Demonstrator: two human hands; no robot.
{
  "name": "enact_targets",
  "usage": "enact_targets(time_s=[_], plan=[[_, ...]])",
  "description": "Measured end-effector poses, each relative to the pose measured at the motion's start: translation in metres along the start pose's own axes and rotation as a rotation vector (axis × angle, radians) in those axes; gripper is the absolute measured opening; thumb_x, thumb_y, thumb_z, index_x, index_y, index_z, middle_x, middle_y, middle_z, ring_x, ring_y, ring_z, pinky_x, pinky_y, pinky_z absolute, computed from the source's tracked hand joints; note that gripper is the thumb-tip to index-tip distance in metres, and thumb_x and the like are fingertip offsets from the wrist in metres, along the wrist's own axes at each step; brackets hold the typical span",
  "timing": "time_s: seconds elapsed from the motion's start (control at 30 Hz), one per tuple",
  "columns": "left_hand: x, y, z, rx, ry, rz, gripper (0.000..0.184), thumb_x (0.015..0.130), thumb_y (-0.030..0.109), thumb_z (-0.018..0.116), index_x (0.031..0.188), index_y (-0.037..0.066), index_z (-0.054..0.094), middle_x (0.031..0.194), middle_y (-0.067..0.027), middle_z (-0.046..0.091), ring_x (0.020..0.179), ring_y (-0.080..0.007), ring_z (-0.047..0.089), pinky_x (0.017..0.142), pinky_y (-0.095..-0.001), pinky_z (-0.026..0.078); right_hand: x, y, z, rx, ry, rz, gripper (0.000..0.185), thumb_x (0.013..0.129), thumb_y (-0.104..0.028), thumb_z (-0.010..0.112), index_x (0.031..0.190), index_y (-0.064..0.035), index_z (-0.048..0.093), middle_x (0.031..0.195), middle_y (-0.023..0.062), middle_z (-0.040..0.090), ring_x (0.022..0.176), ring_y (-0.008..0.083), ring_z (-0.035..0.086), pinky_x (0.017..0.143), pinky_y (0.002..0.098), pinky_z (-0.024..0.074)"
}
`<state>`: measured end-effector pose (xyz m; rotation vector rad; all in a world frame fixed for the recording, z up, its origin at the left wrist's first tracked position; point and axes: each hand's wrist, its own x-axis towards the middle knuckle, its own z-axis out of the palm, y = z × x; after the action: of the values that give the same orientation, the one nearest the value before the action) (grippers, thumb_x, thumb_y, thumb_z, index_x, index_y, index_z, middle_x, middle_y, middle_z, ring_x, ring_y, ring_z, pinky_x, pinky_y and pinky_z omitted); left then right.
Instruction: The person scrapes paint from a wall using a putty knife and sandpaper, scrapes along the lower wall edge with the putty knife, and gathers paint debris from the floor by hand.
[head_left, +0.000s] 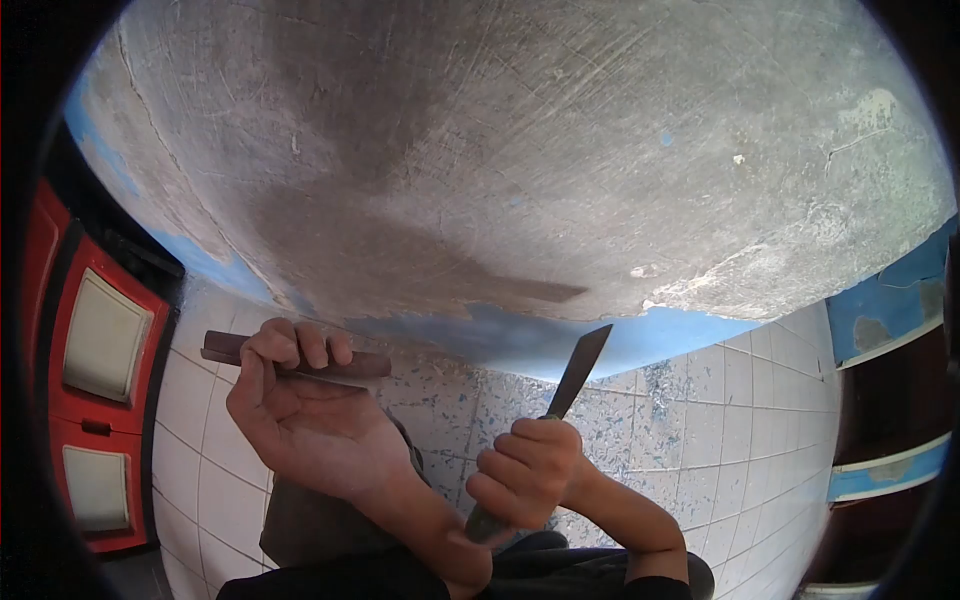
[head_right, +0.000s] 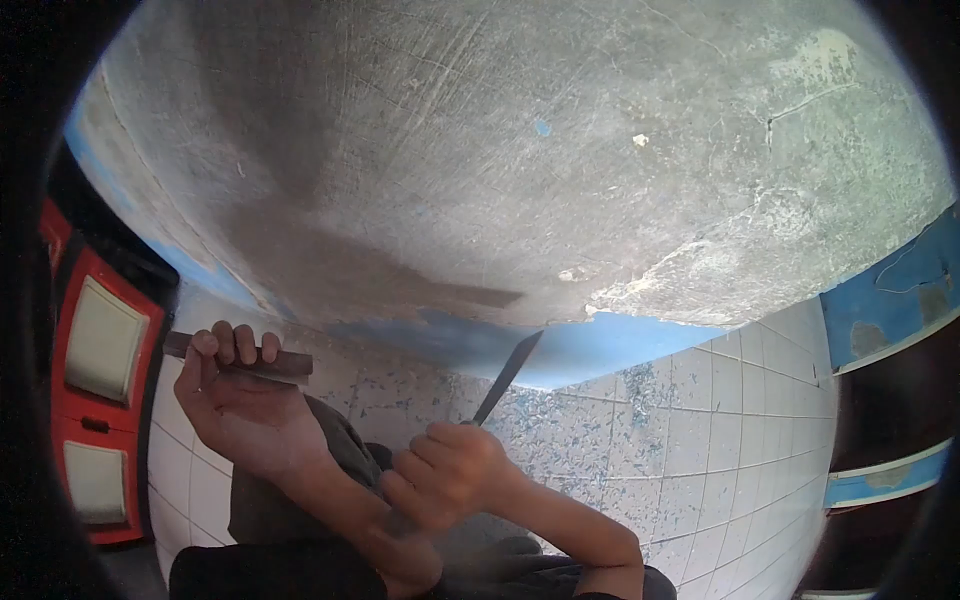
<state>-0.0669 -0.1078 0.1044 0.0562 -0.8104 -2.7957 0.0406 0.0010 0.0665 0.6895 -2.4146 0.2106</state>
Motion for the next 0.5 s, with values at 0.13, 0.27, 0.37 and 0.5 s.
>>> enact_targets(time_s=[0.13,0.27,0.37,0.5], plan=[[-0.001,-0.003,0.002,0.018,0.029,0.019,0.025,0.081,0.025,0.040,0.068,0.006,0.047,0.068,-0.0034,0.041,0.061,-0.0127,0.038,0.056,-0.0267,0.035,-0.014,0.062,-0.022,-0.231,0.014,0.333,0.040,0.061,-0.038,0.064,0.048,-0.0123,0.036,0.045,-0.0014,0.035,0.036,0.0127,0.038,0.033,0.0243,0.0289],[-0.006,-0.011,0.004,0.032,0.039,-0.036,0.025,0.081,0.026,0.039,0.068,0.006,0.047,0.068,-0.0033,0.041,0.059,-0.0117,0.037,0.054,-0.0255,0.033,-0.003,0.010,-0.009,0.033,-0.050,0.061,0.038,0.057,-0.039,0.065,0.052,-0.0107,0.040,0.046,-0.0009,0.035,0.037,0.0143,0.038,0.033,0.0258,0.0286],[-0.007,-0.011,0.001,0.017,-0.027,-0.088,0.023,0.081,0.024,0.041,0.070,0.006,0.048,0.069,-0.0027,0.039,0.059,-0.0105,0.036,0.052,-0.0241,0.032,-0.001,0.036,-0.017,0.093,-0.045,0.159,0.030,0.056,-0.031,0.064,0.052,-0.0112,0.041,0.046,-0.0015,0.034,0.038,0.0127,0.038,0.034,0.0237,0.0290],[-0.010,-0.014,0.008,0.119,-0.048,-0.153,0.026,0.081,0.024,0.039,0.073,0.002,0.051,0.068,-0.0024,0.044,0.053,-0.0084,0.036,0.046,-0.0210,0.031,-0.001,0.017,-0.015,-0.010,0.033,0.047,0.039,0.057,-0.035,0.061,0.047,-0.0105,0.032,0.043,-0.0014,0.032,0.034,0.0112,0.034,0.033,0.0224,0.0239]])
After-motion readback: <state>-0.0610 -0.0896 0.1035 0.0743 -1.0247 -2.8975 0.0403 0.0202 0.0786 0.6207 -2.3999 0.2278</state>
